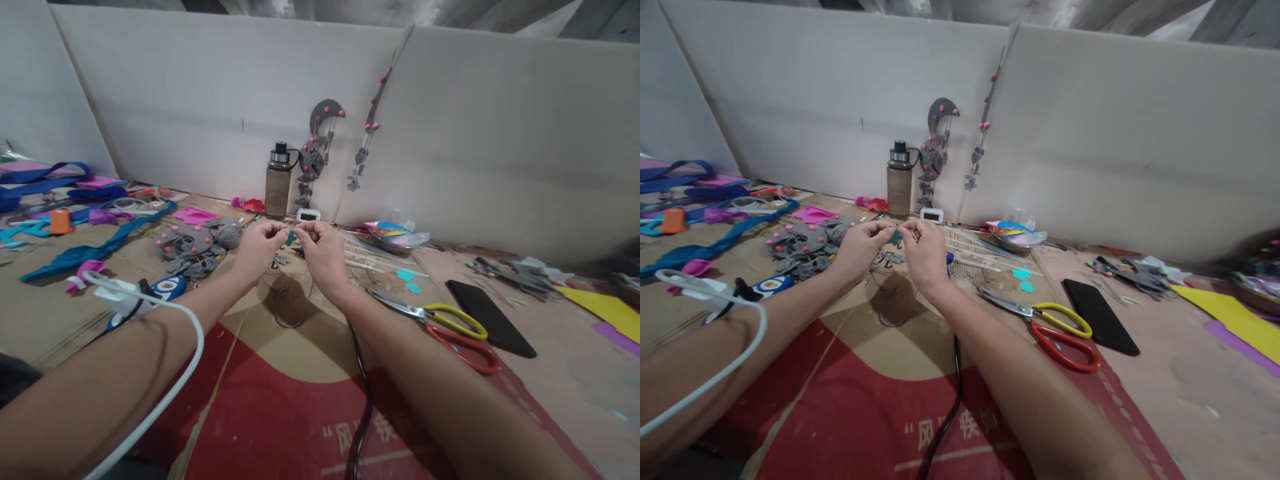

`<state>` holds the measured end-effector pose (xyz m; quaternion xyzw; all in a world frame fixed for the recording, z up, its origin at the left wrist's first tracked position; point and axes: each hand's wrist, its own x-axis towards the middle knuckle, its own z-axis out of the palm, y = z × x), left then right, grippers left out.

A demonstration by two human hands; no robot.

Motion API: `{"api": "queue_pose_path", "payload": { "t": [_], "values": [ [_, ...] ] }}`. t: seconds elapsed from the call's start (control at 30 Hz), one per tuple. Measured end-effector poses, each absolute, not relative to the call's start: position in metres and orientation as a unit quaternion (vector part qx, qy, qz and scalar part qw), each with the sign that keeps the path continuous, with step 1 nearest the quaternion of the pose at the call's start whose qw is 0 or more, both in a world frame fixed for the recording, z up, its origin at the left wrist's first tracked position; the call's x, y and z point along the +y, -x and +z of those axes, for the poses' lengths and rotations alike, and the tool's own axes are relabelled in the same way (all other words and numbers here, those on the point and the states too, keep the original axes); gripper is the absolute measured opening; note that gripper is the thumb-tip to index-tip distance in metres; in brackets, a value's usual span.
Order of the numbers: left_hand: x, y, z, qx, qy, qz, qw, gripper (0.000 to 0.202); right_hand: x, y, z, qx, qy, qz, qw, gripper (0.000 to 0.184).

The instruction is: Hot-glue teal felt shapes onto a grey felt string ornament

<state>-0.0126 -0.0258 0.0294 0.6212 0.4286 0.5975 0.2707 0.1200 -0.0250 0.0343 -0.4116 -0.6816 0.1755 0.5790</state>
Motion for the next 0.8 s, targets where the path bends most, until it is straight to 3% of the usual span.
{"api": "queue_pose_path", "payload": {
  "t": [0.23,0.47,0.8],
  "values": [
    [-0.028,0.016,0.033,0.438,-0.654,0.568,0.239,0.020,-0.025,-0.118,0.033,-0.684,0.416,0.201,0.565,0.019],
    [-0.028,0.016,0.034,0.443,-0.656,0.562,0.239,0.022,-0.023,-0.115,0.033,-0.652,0.401,0.302,0.568,0.018],
    [-0.020,0.018,0.030,0.404,-0.605,0.567,0.387,0.030,-0.013,-0.122,0.026,-0.626,0.410,0.344,0.568,0.021]
  ]
}}
